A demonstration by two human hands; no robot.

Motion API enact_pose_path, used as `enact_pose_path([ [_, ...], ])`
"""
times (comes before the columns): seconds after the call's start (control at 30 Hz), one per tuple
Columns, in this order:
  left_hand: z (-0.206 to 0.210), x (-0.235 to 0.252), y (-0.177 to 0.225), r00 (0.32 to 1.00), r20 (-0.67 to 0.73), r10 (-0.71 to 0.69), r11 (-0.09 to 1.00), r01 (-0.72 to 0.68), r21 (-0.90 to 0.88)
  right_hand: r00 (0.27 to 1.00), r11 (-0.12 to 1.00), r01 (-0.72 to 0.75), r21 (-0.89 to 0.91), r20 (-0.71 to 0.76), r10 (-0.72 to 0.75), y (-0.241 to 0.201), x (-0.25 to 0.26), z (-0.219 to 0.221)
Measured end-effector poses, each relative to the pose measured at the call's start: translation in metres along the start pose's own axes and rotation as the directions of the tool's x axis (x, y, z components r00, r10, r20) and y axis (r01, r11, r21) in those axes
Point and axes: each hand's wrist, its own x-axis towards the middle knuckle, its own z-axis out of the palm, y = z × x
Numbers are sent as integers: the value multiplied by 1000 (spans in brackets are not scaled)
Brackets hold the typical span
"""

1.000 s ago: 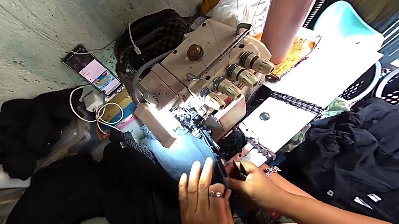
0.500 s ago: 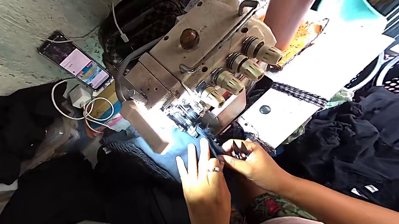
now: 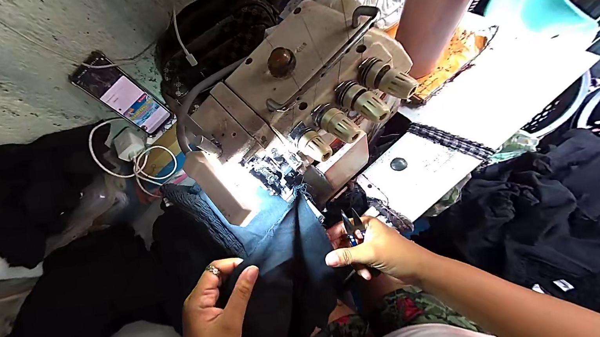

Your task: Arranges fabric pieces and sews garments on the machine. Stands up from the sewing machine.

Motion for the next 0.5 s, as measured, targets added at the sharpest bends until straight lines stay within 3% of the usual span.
enact_pose_path([
  [0.13, 10, -5, 8, 983, -131, 130, 986, -115, 122, 998, 998, 55, -32, -13, -55, 0, -3, 1],
  [0.3, 57, -40, 49, 965, 71, 254, 888, -262, 378, 974, 953, 223, -204, -2, -228, 5, -11, -7],
  [0.4, 90, -48, 33, 936, 81, 343, 812, -339, 475, 928, 888, 342, -307, -41, -371, 13, -15, -4],
  [0.5, 96, -44, 28, 932, 71, 356, 794, -342, 502, 900, 864, 387, -322, -74, -430, 14, -14, -1],
])
